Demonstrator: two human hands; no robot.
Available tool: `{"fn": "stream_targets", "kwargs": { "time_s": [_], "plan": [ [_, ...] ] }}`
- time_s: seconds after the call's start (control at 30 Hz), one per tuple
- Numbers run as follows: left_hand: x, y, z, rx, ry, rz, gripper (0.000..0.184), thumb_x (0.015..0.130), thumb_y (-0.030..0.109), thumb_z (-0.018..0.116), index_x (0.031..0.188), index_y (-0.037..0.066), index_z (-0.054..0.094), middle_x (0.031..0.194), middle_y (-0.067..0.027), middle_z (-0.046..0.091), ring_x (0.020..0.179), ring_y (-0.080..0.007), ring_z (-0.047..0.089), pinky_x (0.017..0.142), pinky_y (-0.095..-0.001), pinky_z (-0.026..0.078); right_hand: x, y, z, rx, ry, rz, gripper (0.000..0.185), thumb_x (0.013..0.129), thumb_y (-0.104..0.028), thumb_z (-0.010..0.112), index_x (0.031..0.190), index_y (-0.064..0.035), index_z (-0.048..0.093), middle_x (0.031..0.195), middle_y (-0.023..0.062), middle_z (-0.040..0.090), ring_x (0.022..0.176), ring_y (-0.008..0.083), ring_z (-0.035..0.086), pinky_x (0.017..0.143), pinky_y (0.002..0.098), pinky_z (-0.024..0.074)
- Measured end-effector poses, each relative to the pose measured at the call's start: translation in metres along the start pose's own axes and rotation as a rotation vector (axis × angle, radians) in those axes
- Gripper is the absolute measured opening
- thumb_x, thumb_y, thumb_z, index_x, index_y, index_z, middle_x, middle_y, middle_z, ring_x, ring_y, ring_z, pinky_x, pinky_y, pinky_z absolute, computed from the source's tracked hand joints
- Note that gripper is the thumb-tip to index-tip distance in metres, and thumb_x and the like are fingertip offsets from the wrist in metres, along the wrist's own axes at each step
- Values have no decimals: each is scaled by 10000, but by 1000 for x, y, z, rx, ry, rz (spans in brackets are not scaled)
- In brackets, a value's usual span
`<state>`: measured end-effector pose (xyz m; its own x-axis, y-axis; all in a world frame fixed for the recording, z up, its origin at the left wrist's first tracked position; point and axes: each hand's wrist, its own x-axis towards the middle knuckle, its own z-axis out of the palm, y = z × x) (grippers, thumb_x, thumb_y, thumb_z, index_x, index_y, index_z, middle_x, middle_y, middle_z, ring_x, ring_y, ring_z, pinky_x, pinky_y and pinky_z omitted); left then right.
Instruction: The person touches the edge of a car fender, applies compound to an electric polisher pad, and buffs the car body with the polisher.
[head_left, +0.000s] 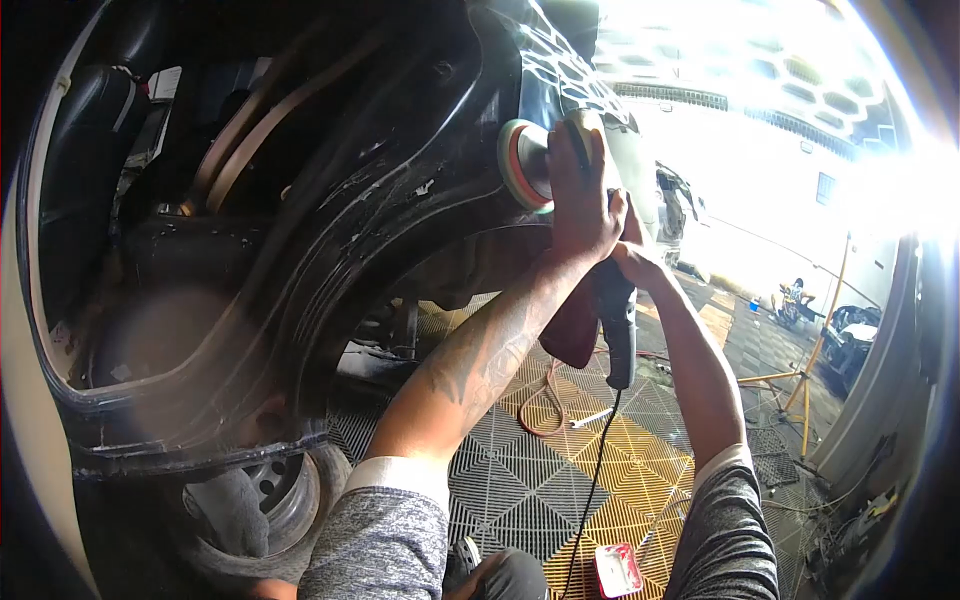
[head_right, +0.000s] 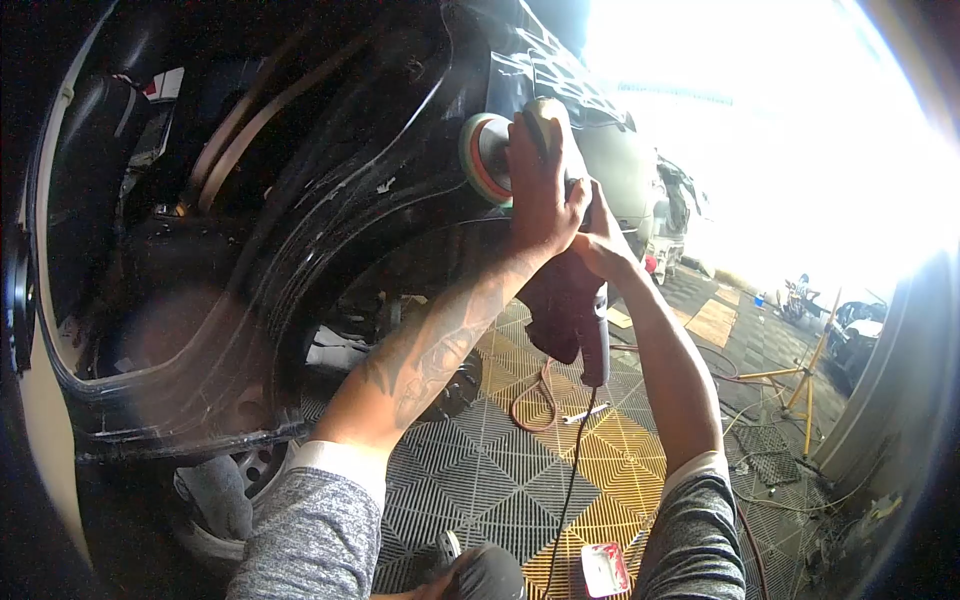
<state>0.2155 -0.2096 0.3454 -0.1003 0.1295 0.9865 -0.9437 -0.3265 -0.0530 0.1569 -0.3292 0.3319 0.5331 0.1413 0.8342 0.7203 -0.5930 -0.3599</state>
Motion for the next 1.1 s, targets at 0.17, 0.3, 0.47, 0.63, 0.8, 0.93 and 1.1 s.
{"fn": "stream_targets", "kwargs": {
  "time_s": [0.17, 0.3, 0.47, 0.63, 0.8, 0.93, 1.1],
  "plan": [
    [-26, 17, -22, -51, 4, -20, 888, 893, 168, 660, 1608, 43, 148, 1588, -419, 89, 1498, -570, 81, 1204, -641, 123, -25, 19, 3, 170, -65, -17, 1122, 696, -465, 841, 1560, -63, 249, 1524, 174, 386, 1441, 268, 336, 1192, 417, 268],
    [-56, 34, -39, -40, -18, -85, 870, 894, 164, 646, 1600, 14, 159, 1588, -425, 75, 1497, -577, 71, 1200, -645, 120, -54, 5, 14, 255, -96, 40, 1243, 642, -563, 883, 1575, -75, 221, 1543, 148, 370, 1448, 253, 332, 1192, 429, 275],
    [-63, 38, -36, -50, -20, -109, 872, 892, 159, 646, 1598, 5, 157, 1580, -434, 75, 1487, -593, 75, 1197, -652, 115, -60, 0, 11, 296, -123, 27, 1169, 672, -527, 854, 1561, -73, 246, 1526, 162, 406, 1432, 270, 377, 1173, 427, 310],
    [-32, 21, -17, -84, 40, -48, 884, 893, 183, 653, 1606, 30, 154, 1591, -418, 71, 1495, -574, 82, 1200, -653, 107, -26, 9, -2, 0, -63, -77, 985, 736, -422, 783, 1514, -49, 309, 1435, 192, 482, 1360, 285, 449, 1139, 420, 347],
    [2, -7, 2, -35, 73, 12, 895, 915, 271, 651, 1624, 101, 132, 1622, -368, 48, 1509, -548, 75, 1204, -658, 116, 16, 23, -3, -53, 26, -97, 1012, 721, -381, 803, 1532, -44, 300, 1481, 205, 438, 1398, 300, 403, 1168, 426, 309],
    [35, -27, 8, -73, 51, 88, 938, 874, 232, 714, 1613, 97, 151, 1633, -343, 50, 1513, -539, 53, 1205, -657, 110, 40, 7, -2, -100, 79, -152, 984, 733, -348, 800, 1531, -49, 308, 1472, 213, 444, 1391, 303, 408, 1158, 415, 322],
    [79, -45, 18, -59, 50, 209, 920, 819, 176, 702, 1565, 18, 186, 1573, -391, 136, 1463, -588, 123, 1196, -650, 153, 79, 6, -9, -114, 112, -89, 1016, 778, -292, 790, 1573, -20, 220, 1470, 243, 437, 1366, 296, 428, 1126, 387, 364]
  ]
}}
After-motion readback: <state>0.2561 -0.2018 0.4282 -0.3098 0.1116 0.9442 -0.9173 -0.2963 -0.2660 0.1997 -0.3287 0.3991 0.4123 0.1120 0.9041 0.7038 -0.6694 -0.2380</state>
